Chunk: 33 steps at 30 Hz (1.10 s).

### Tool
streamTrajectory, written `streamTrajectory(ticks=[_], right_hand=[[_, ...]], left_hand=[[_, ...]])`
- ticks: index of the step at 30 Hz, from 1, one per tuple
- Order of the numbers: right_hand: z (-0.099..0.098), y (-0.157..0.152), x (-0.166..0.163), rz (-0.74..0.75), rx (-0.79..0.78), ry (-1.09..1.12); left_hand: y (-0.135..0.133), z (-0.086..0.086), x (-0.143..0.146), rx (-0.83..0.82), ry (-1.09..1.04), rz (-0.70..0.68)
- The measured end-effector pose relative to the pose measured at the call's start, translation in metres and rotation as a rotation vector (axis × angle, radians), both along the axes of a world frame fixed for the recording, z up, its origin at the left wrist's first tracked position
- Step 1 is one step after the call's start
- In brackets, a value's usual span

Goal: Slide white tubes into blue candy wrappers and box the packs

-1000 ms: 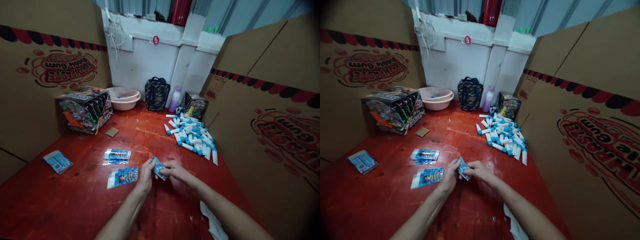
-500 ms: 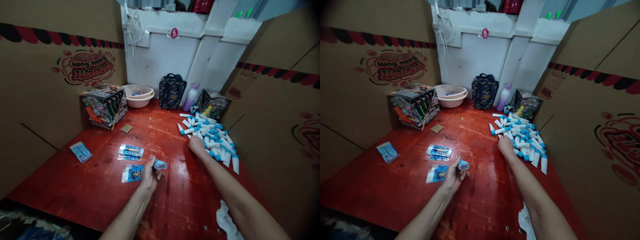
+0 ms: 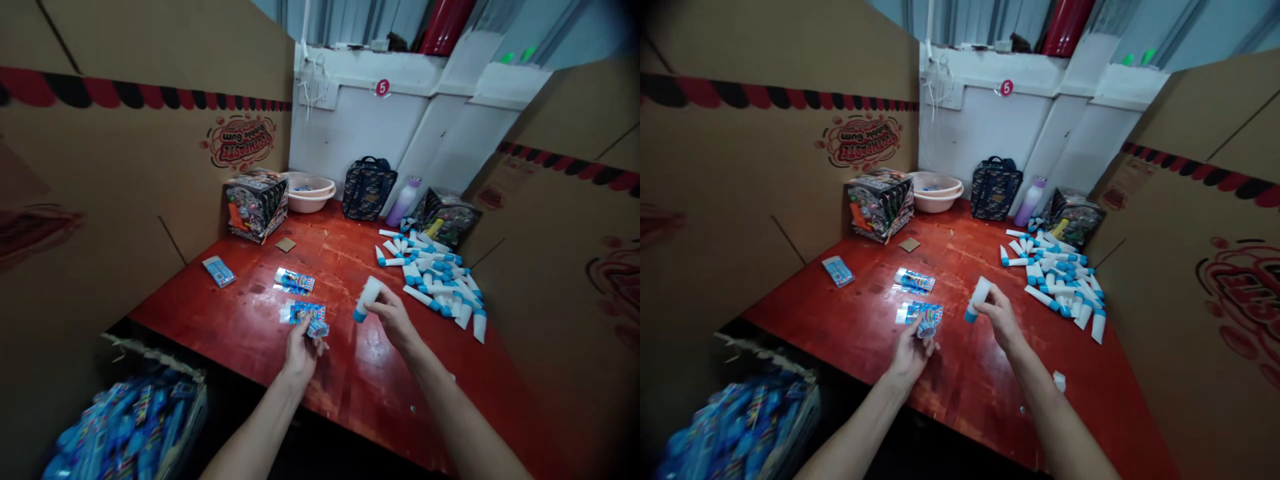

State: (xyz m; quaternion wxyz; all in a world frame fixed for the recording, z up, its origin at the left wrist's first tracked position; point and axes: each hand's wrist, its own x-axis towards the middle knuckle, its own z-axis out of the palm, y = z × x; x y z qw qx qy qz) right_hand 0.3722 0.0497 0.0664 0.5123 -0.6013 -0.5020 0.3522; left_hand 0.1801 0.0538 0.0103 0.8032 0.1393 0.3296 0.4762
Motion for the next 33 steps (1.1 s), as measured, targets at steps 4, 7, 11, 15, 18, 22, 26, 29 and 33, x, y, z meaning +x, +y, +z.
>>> streamTrajectory(ticks=[4, 7, 11, 15, 18, 22, 26, 29, 33], right_hand=[[0.022, -0.057, -0.056, -0.057, 0.155, 0.376], [0.021, -0.087, -0.089, -0.05, 0.185, 0.417], [0.01, -0.11, -0.111, -0.059, 0.247, 0.346], [0.007, -0.125, -0.116, -0.141, 0.315, 0.222], [0.009, -0.135, -0.116, -0.184, 0.349, 0.219], [0.008, -0.148, -0.117, -0.192, 0.328, 0.208], [0.006, -0.157, -0.123, -0.209, 0.305, 0.144], [0.003, -0.159, -0.127, -0.243, 0.36, 0.161], [0.0, -0.157, -0.125, -0.269, 0.385, 0.213]], left_hand=[[-0.021, 0.007, -0.013, -0.006, 0.078, 0.074], [-0.037, 0.012, -0.018, 0.01, 0.1, 0.087], [-0.055, 0.015, -0.025, 0.034, 0.086, 0.079], [-0.069, 0.014, -0.029, 0.078, 0.109, 0.077], [-0.077, 0.013, -0.031, 0.088, 0.095, 0.078], [-0.081, 0.011, -0.031, 0.096, 0.069, 0.111], [-0.084, 0.009, -0.029, 0.096, 0.093, 0.116], [-0.089, 0.008, -0.029, 0.107, 0.112, 0.091], [-0.092, 0.01, -0.032, 0.1, 0.097, 0.088]])
